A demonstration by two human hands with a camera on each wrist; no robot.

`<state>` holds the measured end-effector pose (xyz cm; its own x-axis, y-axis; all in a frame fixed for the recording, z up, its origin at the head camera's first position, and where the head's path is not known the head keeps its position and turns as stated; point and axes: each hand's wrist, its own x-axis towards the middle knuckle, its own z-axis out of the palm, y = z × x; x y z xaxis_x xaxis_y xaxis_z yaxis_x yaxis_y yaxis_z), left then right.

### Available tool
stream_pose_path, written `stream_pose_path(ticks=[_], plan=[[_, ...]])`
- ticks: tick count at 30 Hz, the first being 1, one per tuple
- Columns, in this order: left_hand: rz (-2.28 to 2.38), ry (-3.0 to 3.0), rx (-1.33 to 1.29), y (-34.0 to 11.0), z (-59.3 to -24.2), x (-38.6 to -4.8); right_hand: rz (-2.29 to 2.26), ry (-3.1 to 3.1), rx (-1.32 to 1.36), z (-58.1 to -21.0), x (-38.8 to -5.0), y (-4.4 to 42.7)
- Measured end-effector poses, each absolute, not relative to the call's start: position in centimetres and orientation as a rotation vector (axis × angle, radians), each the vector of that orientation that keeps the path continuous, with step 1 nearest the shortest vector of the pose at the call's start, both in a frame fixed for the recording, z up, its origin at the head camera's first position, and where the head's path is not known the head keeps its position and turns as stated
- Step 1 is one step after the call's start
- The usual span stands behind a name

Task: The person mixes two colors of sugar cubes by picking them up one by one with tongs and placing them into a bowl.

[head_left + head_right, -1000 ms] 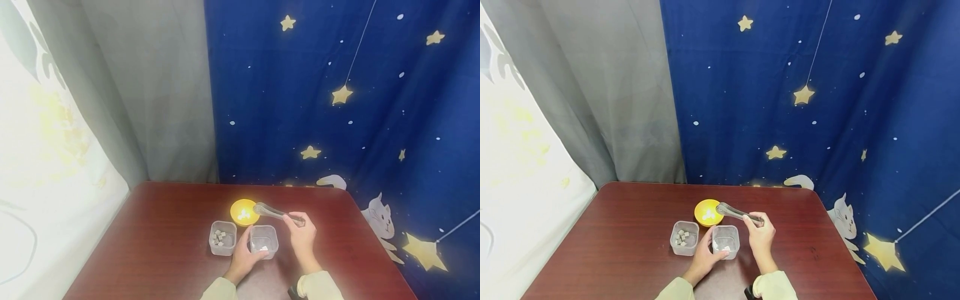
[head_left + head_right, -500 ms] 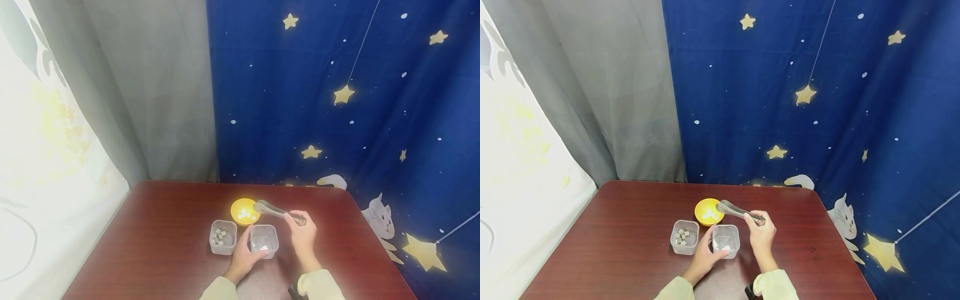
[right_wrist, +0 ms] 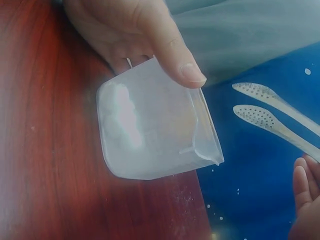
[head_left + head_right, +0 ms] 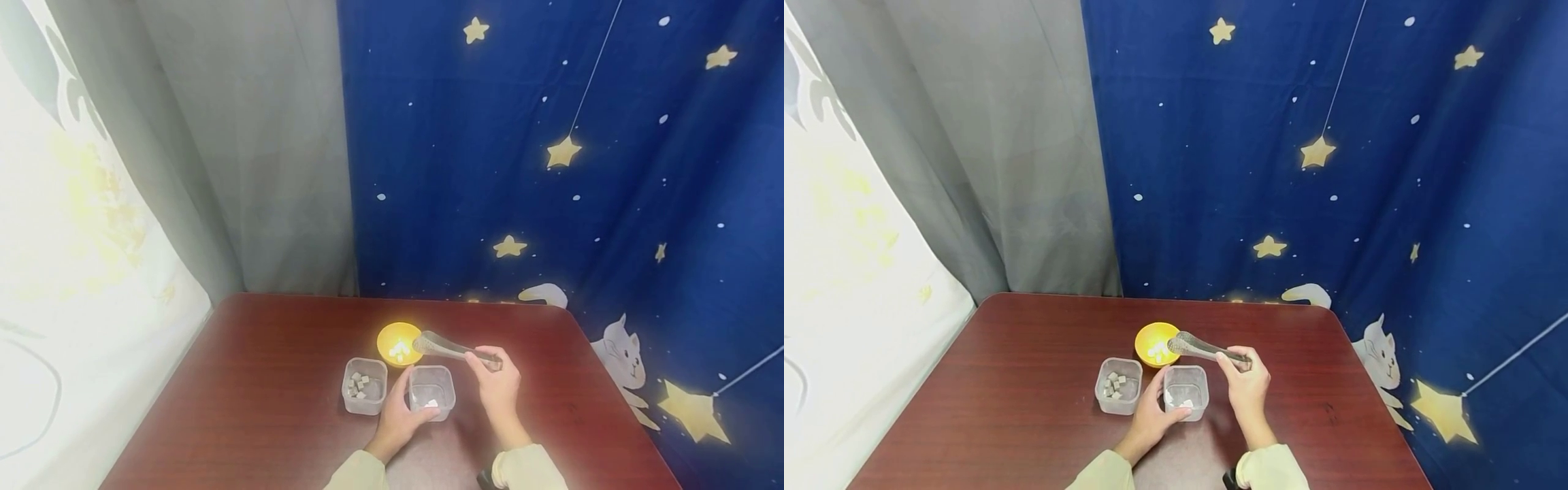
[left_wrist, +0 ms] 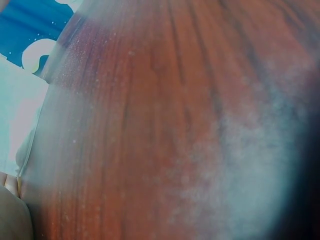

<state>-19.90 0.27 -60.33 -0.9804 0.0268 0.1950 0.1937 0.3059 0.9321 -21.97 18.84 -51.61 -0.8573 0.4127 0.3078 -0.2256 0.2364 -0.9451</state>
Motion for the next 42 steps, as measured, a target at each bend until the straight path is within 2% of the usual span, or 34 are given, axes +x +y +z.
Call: stream_pose_path(ticks=[17, 27, 34, 42], plan=[[-1.732, -2.405, -0.235, 0.2, -60.8, -20.1, 1.696, -2.072, -0.090, -52.1, -20.5, 20.6], [-1.731, -2.422, -0.227, 0.2, -60.5, -20.0, 1.670, -2.151, -0.033, -49.6, -19.0, 20.4], [-1.730, -2.430, -0.223, 0.1, -60.3, -19.9, 1.646, -2.195, -0.049, -51.8, -19.9, 21.3], [-1.740, -2.413, -0.236, 0.1, -60.4, -19.9, 1.559, -2.297, 0.058, -52.2, -20.1, 21.9]])
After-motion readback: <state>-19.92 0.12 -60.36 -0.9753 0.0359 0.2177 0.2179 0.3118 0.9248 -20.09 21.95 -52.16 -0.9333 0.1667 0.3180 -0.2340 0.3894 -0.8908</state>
